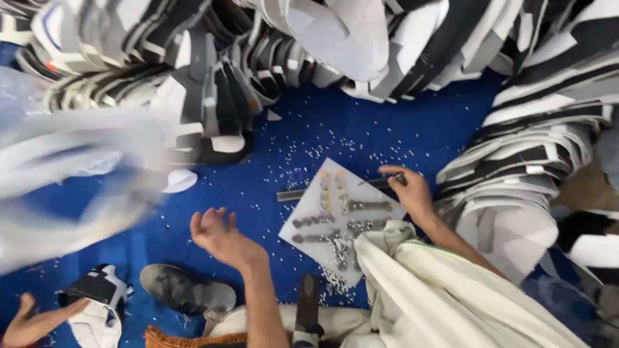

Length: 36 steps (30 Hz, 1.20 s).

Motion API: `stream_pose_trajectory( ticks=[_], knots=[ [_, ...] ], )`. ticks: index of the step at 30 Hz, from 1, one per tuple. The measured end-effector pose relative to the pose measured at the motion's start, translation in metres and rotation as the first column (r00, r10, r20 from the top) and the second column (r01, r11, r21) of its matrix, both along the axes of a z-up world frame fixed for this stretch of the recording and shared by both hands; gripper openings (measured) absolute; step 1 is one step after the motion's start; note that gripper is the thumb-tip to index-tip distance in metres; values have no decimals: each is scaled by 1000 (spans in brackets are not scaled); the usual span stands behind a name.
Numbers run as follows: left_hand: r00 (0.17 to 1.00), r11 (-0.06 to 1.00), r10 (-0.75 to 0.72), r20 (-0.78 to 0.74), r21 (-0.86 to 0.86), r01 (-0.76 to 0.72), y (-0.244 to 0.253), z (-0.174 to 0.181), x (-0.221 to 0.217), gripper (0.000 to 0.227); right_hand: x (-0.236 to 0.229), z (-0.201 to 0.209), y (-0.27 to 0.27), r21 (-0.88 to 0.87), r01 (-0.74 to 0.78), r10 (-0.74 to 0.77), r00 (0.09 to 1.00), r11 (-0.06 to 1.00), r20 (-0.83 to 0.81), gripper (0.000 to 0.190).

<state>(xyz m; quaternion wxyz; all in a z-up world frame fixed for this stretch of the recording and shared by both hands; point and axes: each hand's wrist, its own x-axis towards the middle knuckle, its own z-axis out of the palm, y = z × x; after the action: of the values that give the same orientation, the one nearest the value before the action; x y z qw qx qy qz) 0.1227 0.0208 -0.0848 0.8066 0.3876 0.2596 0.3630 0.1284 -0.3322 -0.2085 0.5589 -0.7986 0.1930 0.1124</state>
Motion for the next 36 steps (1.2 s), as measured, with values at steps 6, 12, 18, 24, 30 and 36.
stream_pose_trajectory(
  ticks=[6, 12, 18, 24, 30, 36],
  knots=[
    [559, 3, 23, -829, 559, 829, -32, -162, -48, 59, -29, -52, -42, -419, 38, 102, 946, 907, 308, 29],
    [565, -91, -41, -824, 567, 819, -39, -132, -18, 60, -30, -30, -28, -269, 25, 13, 991, 963, 136, 29],
    [446, 58, -117, -887, 442, 895, -35, -124, -9, 55, -50, -50, -32, -349, 21, 85, 954, 937, 286, 15],
    [474, -27, -92, -876, 478, 878, -38, -121, -17, 61, -71, -32, -37, -379, -54, 119, 981, 924, 150, 23],
    [550, -57, -134, -824, 561, 826, -33, -137, -24, 62, -82, 101, -49, -600, -343, 393, 918, 723, -53, 64],
    [547, -53, -179, -818, 563, 825, -32, -132, -25, 61, -53, 142, -108, -910, -310, 348, 915, 274, -207, 84]
  ],
)
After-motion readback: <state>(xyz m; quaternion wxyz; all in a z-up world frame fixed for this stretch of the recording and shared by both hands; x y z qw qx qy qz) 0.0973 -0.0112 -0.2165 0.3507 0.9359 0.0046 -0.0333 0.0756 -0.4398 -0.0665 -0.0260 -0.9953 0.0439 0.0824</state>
